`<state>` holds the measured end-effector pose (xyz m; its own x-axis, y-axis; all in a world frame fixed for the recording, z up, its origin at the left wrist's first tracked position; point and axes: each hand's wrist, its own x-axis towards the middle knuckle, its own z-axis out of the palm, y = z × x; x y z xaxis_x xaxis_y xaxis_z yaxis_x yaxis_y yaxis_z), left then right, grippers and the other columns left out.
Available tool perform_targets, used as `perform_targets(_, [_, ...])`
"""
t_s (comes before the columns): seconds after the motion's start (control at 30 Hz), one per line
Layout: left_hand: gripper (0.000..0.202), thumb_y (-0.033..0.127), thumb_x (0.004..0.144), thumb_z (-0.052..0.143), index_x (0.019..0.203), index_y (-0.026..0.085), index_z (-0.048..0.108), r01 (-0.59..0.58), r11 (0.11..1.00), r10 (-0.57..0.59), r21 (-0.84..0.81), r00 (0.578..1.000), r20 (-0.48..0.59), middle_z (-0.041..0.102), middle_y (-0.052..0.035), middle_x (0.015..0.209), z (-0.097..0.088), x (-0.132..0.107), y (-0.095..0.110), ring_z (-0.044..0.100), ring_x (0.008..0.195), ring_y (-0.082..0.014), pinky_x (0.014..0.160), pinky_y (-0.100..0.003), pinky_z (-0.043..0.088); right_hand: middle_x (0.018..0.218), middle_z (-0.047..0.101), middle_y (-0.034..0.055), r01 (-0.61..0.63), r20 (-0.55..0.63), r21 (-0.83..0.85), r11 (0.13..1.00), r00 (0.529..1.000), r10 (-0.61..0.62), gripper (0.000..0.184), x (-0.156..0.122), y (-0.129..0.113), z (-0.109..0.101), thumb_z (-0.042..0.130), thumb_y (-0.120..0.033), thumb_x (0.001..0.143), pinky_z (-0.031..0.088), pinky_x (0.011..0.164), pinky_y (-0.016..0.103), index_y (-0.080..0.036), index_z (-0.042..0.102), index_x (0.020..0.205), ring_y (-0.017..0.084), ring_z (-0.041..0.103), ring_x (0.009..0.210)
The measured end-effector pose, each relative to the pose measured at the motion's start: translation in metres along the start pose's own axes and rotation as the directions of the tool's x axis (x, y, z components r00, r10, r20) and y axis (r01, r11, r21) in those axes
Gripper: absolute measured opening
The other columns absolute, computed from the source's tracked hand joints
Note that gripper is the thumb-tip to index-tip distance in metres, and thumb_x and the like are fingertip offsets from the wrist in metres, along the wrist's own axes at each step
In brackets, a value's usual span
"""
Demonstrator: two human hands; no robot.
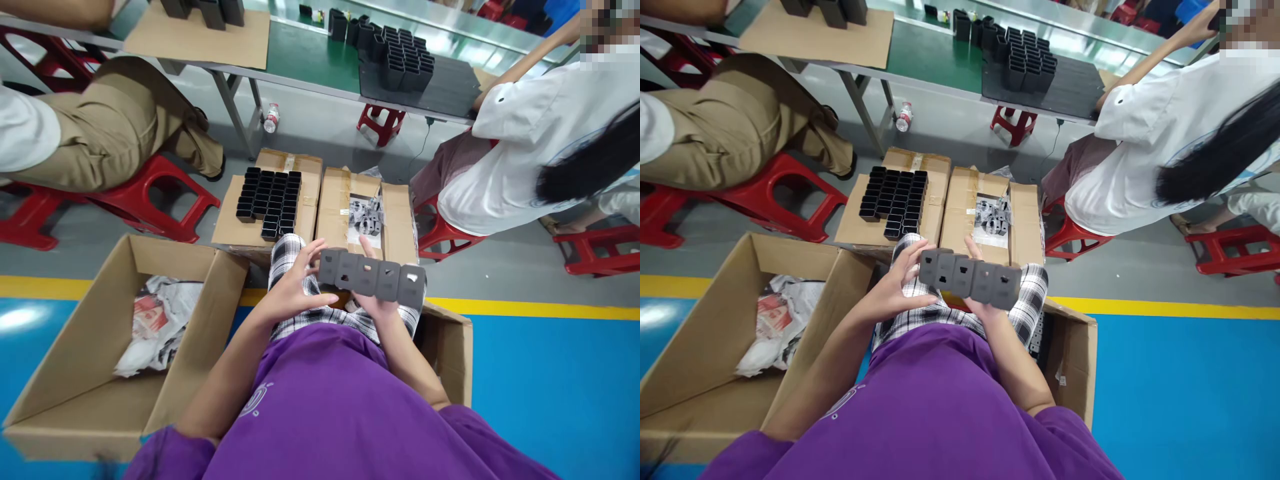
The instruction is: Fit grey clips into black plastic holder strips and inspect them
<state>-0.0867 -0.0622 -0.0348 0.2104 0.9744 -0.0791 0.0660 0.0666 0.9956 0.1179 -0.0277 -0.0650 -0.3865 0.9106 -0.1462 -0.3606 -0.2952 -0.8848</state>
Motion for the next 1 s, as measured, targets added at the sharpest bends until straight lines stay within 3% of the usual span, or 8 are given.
perform_targets(0.1, [0.096,0.044,0.071,0.087,0.152,0.032,0.038,0.293,0.850,-0.277,-0.438,0.955,0.103,0.050,-0.0151,0.153,0.003,0.002,-0.015,0.049,0.141,-0.0342,0.106,-0.048,0.051,0.135,0.062,0.0109,0.200,0.121,-0.354,0.914,0.979,-0.167,0.110,0.005,-0.014,-0.020,0.069,-0.069,0.076,0.049,0.109,0.053,-0.032,0.013,0.163,0.031,0.064,0.120])
perform_targets(0.2, [0.081,0.069,0.084,0.064,0.148,0.023,0.045,0.427,0.592,-0.442,-0.684,0.881,0.168,0.065,-0.0165,0.130,0.019,0.005,-0.020,0.064,0.118,-0.0313,0.088,-0.042,0.057,0.158,0.041,0.0163,0.462,0.396,-0.682,0.567,0.885,-0.244,0.123,0.006,-0.029,-0.029,0.079,-0.056,0.069,0.038,0.117,0.057,-0.027,0.007,0.165,0.038,0.046,0.142])
perform_targets(0.3, [0.072,0.071,0.096,0.039,0.143,0.018,0.052,0.497,0.422,-0.512,-0.758,0.821,0.253,0.072,-0.0150,0.116,0.037,0.011,-0.016,0.070,0.105,-0.0290,0.086,-0.040,0.057,0.156,0.040,0.0212,0.535,0.504,-0.823,0.190,0.843,-0.188,0.122,0.006,-0.035,-0.022,0.077,-0.048,0.070,0.037,0.116,0.060,-0.020,0.005,0.164,0.042,0.041,0.143])
perform_targets(0.4, [0.068,0.063,0.101,0.027,0.136,0.015,0.060,0.522,0.324,-0.541,-0.789,0.786,0.298,0.075,-0.0156,0.110,0.043,0.018,-0.017,0.072,0.100,-0.0292,0.090,-0.041,0.056,0.152,0.042,0.0236,0.521,0.517,-0.854,0.012,0.850,-0.104,0.122,0.005,-0.032,-0.008,0.077,-0.046,0.070,0.040,0.111,0.058,-0.016,0.006,0.164,0.043,0.045,0.136])
perform_targets(0.7, [0.086,0.082,0.090,0.031,0.118,0.012,0.071,0.634,0.288,-0.477,-0.717,0.745,0.467,0.079,-0.0166,0.099,0.034,0.018,-0.047,0.075,0.093,-0.0310,0.084,-0.041,0.059,0.151,0.041,0.0236,0.495,0.494,-0.869,-0.020,0.868,0.053,0.117,-0.001,-0.018,0.007,0.079,-0.049,0.070,0.037,0.110,0.059,-0.017,0.017,0.164,0.044,0.044,0.130])
perform_targets(0.8, [0.089,0.086,0.087,0.033,0.113,0.011,0.072,0.617,0.387,-0.459,-0.685,0.773,0.437,0.079,-0.0174,0.096,0.033,0.019,-0.052,0.075,0.093,-0.0325,0.082,-0.042,0.060,0.151,0.041,0.0233,0.526,0.523,-0.850,-0.017,0.848,0.093,0.118,-0.005,-0.013,0.010,0.079,-0.051,0.070,0.036,0.111,0.058,-0.016,0.017,0.164,0.042,0.045,0.128])
perform_targets(0.93, [0.086,0.087,0.084,0.037,0.109,0.013,0.071,0.485,0.612,-0.421,-0.625,0.869,0.262,0.079,-0.0143,0.094,0.032,0.018,-0.053,0.076,0.091,-0.0319,0.076,-0.043,0.062,0.154,0.039,0.0232,0.597,0.587,-0.802,-0.024,0.794,0.158,0.115,-0.011,-0.005,0.015,0.078,-0.053,0.071,0.035,0.112,0.058,-0.016,0.021,0.164,0.042,0.043,0.128])
perform_targets(1.0, [0.085,0.088,0.085,0.034,0.108,0.015,0.071,0.450,0.650,-0.405,-0.612,0.887,0.222,0.079,-0.0110,0.094,0.035,0.014,-0.054,0.076,0.090,-0.0306,0.074,-0.042,0.062,0.155,0.038,0.0236,0.617,0.604,-0.787,-0.016,0.774,0.189,0.115,-0.014,-0.002,0.016,0.078,-0.054,0.071,0.035,0.111,0.057,-0.016,0.022,0.163,0.043,0.041,0.130])
